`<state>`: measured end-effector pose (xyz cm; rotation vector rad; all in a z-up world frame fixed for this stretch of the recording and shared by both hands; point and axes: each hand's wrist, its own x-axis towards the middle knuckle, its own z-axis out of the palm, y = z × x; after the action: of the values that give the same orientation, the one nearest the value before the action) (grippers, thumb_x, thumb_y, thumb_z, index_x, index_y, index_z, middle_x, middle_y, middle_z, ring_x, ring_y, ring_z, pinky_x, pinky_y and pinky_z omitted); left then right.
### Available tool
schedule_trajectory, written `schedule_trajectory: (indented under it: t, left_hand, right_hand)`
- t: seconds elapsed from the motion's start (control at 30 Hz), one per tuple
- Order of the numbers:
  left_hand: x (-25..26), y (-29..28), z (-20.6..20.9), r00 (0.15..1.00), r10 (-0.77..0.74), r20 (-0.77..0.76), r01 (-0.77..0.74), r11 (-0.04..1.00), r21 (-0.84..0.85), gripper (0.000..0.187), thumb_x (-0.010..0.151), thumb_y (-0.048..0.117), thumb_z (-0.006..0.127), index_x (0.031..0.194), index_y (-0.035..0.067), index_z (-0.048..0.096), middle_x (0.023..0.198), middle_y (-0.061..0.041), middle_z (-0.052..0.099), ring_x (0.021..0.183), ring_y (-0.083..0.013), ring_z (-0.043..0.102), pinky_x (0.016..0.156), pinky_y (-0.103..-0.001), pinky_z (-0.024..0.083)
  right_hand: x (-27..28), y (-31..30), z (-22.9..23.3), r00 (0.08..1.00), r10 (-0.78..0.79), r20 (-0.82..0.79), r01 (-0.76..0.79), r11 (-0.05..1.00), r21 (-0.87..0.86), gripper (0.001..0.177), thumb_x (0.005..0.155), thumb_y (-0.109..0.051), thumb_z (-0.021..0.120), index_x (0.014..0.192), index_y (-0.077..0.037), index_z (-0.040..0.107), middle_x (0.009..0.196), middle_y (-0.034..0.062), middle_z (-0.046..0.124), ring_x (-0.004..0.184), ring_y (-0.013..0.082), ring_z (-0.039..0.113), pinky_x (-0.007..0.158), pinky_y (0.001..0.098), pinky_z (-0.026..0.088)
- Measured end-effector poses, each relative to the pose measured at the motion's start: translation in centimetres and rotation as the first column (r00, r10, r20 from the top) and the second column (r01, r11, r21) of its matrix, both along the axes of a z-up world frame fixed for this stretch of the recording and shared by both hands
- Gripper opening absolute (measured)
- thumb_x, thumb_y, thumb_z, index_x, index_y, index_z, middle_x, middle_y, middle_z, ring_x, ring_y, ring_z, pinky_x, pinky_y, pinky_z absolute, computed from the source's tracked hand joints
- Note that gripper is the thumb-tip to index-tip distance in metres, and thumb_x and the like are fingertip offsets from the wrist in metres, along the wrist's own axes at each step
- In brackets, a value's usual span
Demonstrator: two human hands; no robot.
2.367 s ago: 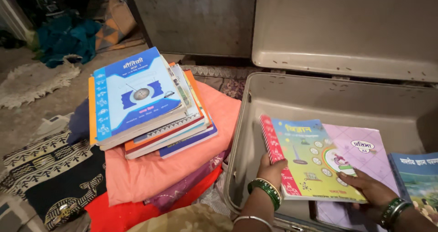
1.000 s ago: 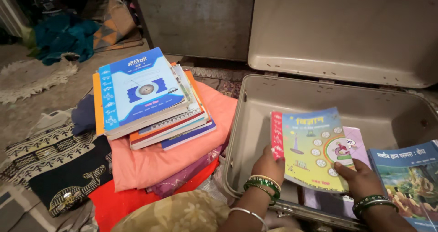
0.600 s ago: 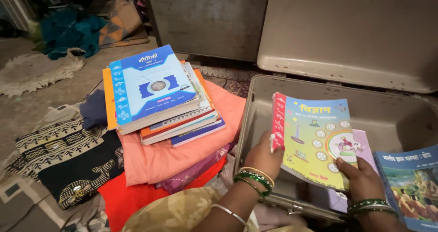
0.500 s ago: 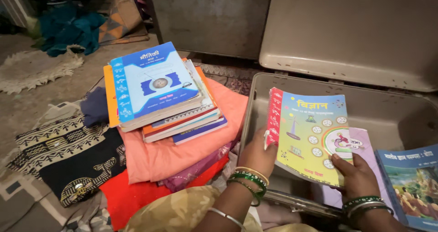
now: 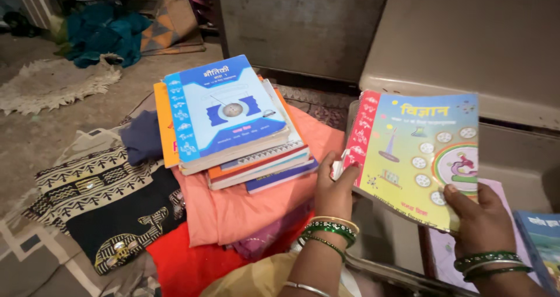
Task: The person picks up several books and notebooks one by one from a pile on the floor and places them neatly inside a large metal trunk.
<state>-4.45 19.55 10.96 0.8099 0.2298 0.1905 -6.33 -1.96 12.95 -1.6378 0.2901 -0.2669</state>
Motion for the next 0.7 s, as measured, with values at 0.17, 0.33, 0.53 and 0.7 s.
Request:
schedule_trajectory:
  t: [0.17,0.33,0.53,0.7]
  left_hand:
    - [0.6,1.5,1.4,0.994,-0.071,0.087,0.093,0.956,-0.278,0.040,0.088,0.015,0.071,0.125,0.004,0.063,0.112,-0.005,0.070,0.102,-0.0181,0.067,0.086,-0.040,0.057]
    - [0.9,3.8,3.6,0.987,0.007,0.163,0.042,0.954,-0.296,0.042,0.090,0.012,0.069,0.131,0.006,0.061,0.120,-0.005,0.069,0.111,-0.0195,0.067,0.094,-0.042,0.058]
    - [0.4,8.1,6.2,0.962,0.160,0.220,-0.067,0.923,-0.378,0.046,0.089,0.008,0.064,0.135,0.008,0.055,0.126,-0.009,0.066,0.114,-0.0234,0.066,0.094,-0.047,0.058]
    - [0.0,11.5,7.3,0.932,0.281,0.227,-0.179,0.905,-0.385,0.048,0.091,0.007,0.061,0.138,0.008,0.052,0.126,-0.012,0.066,0.113,-0.0268,0.066,0.094,-0.046,0.057]
  right_hand:
    - [1.5,3.0,2.5,0.996,0.017,0.093,-0.026,0.996,0.090,0.030,0.097,-0.018,0.067,0.119,0.002,0.061,0.103,0.0093,0.072,0.079,0.0122,0.069,0.063,0.0271,0.053]
    - [4.3,6.3,4.1,0.993,0.066,0.099,-0.078,0.990,0.121,0.027,0.098,-0.015,0.068,0.116,0.004,0.061,0.102,0.0137,0.073,0.078,0.0168,0.070,0.064,0.0315,0.054]
    - [6.7,12.2,5.2,0.969,0.179,0.169,-0.209,0.961,0.182,0.027,0.095,-0.012,0.067,0.116,0.003,0.061,0.105,0.0133,0.073,0.084,0.0155,0.071,0.072,0.0290,0.056]
    - [7.7,17.0,5.9,0.946,0.273,0.176,-0.305,0.933,0.192,0.028,0.093,-0.010,0.067,0.118,0.003,0.062,0.106,0.0124,0.074,0.087,0.0156,0.071,0.076,0.0286,0.056]
